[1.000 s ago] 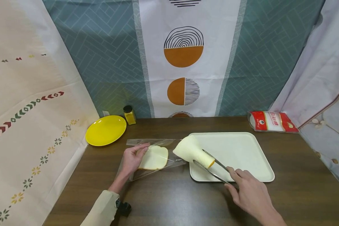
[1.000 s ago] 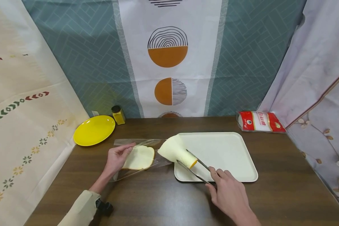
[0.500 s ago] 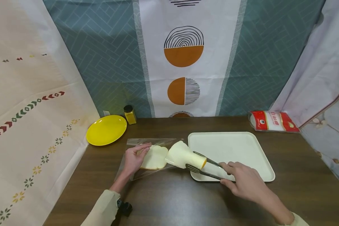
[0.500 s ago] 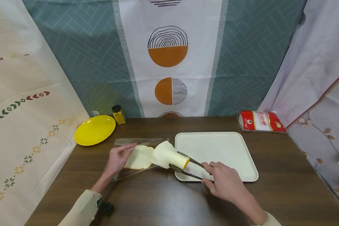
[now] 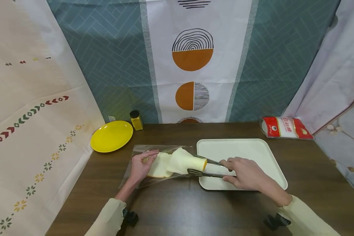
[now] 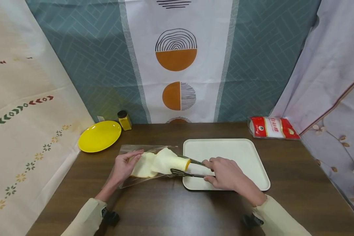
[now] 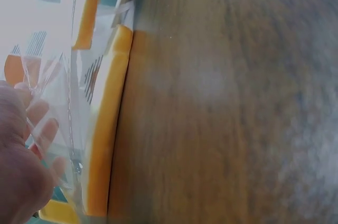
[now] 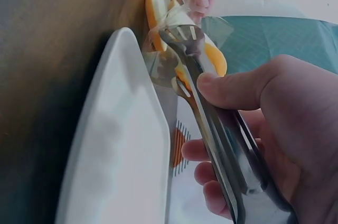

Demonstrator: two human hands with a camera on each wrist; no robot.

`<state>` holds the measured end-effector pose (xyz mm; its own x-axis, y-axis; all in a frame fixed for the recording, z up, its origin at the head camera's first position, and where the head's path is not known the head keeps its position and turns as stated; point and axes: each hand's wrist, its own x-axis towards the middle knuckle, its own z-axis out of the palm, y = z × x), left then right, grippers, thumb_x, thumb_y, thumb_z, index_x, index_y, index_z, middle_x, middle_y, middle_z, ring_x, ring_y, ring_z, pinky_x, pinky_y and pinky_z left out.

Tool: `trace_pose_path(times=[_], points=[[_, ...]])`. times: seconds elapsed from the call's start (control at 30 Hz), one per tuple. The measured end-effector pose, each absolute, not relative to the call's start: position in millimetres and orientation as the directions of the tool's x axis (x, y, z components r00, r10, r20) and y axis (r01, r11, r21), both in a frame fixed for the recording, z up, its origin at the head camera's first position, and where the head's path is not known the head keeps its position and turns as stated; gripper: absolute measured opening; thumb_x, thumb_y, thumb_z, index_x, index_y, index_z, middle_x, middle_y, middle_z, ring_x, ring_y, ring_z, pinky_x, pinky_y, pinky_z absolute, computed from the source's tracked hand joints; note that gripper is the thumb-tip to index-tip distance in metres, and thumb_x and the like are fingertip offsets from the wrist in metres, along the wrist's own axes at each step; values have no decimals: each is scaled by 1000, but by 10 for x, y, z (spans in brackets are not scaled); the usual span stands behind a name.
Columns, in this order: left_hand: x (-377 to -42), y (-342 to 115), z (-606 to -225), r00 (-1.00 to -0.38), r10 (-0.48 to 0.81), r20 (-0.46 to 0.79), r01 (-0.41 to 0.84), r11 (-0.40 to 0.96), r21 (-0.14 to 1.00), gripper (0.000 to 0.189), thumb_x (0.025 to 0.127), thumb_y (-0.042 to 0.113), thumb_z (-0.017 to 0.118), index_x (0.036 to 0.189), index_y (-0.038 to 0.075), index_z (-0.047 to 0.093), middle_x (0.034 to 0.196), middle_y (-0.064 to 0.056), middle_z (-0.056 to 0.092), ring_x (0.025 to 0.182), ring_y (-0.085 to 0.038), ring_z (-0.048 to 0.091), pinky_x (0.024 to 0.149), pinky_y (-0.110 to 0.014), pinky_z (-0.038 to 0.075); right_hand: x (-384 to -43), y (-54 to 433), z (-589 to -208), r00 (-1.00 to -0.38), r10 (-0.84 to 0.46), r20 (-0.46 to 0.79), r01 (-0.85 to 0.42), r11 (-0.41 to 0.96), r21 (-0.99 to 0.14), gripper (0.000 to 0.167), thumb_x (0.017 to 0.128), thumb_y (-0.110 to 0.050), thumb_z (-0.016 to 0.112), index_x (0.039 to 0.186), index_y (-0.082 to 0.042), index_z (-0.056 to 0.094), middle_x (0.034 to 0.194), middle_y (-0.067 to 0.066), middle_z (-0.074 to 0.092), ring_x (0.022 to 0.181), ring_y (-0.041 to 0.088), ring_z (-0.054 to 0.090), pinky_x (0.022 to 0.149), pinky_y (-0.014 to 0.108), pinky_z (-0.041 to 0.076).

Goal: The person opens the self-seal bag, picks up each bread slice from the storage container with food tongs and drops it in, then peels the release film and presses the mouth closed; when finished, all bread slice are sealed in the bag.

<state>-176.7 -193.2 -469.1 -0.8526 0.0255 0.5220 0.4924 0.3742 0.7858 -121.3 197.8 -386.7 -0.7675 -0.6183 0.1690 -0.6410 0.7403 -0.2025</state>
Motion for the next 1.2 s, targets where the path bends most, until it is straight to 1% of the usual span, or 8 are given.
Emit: trace_pose_path(times=[0.23,0.33,0.5,0.67,0.8,0.93,1.03,1.2], points=[[-1768,-1933,-4689,-867,41,497,473,381,794,15,87,-5,74,101,-1,78,104,-9,75,105,-28,69,106,-53,40,-1400,1852,-3793,-751,-655,88,-656,723,-218,44,82,-26,83,118,-6,69,82,-3,60,65,8,45,52,26,40],[-1763,-1924,-4684,-868,41,494,470,385,794,15,87,-5,74,101,-1,78,104,-8,75,106,-27,69,104,-48,44,-1467,1799,-3769,-739,-670,66,-666,713,-220,43,83,-26,82,118,-6,69,83,-2,62,67,9,49,53,27,42],[-1771,-1910,-4689,-860,43,509,481,400,780,14,87,-3,75,101,-3,78,104,-9,75,105,-28,69,97,-31,49,-1576,1735,-3744,-703,-708,69,-702,676,-223,40,84,-23,80,118,-6,68,82,-2,62,70,12,58,55,31,46],[-1777,-1905,-4690,-858,46,512,484,411,773,14,87,-2,75,101,-1,78,104,-8,75,105,-27,69,92,-21,49,-1639,1669,-3743,-680,-731,63,-725,657,-206,38,84,-23,79,117,-6,68,79,-2,60,68,12,57,55,32,45],[-1781,-1906,-4691,-865,42,501,474,397,786,15,88,-2,74,102,0,79,105,-7,75,106,-25,69,92,-18,48,-1663,1598,-3764,-675,-735,58,-729,655,-199,37,84,-24,79,115,-8,67,79,-2,59,67,13,55,53,31,44],[-1780,-1899,-4686,-856,40,515,490,382,784,15,88,-3,74,102,-1,78,104,-9,75,105,-27,69,91,-16,47,-1680,1519,-3796,-687,-725,39,-717,669,-193,41,85,-27,78,120,-8,67,82,-1,60,70,15,57,52,32,44],[-1719,-1848,-4591,-841,33,540,509,391,767,16,86,-7,73,101,-3,77,102,-14,75,103,-32,70,89,-14,47,-1695,1463,-3823,-686,-726,36,-718,669,-192,44,86,-28,77,124,-7,66,84,0,60,72,16,59,53,32,45],[-1604,-1769,-4404,-817,31,576,533,423,733,15,84,-13,72,98,-10,75,99,-23,73,98,-40,70,88,-17,50,-1716,1373,-3871,-675,-736,50,-730,657,-188,46,87,-28,76,126,-7,66,86,0,61,76,17,61,54,33,47]])
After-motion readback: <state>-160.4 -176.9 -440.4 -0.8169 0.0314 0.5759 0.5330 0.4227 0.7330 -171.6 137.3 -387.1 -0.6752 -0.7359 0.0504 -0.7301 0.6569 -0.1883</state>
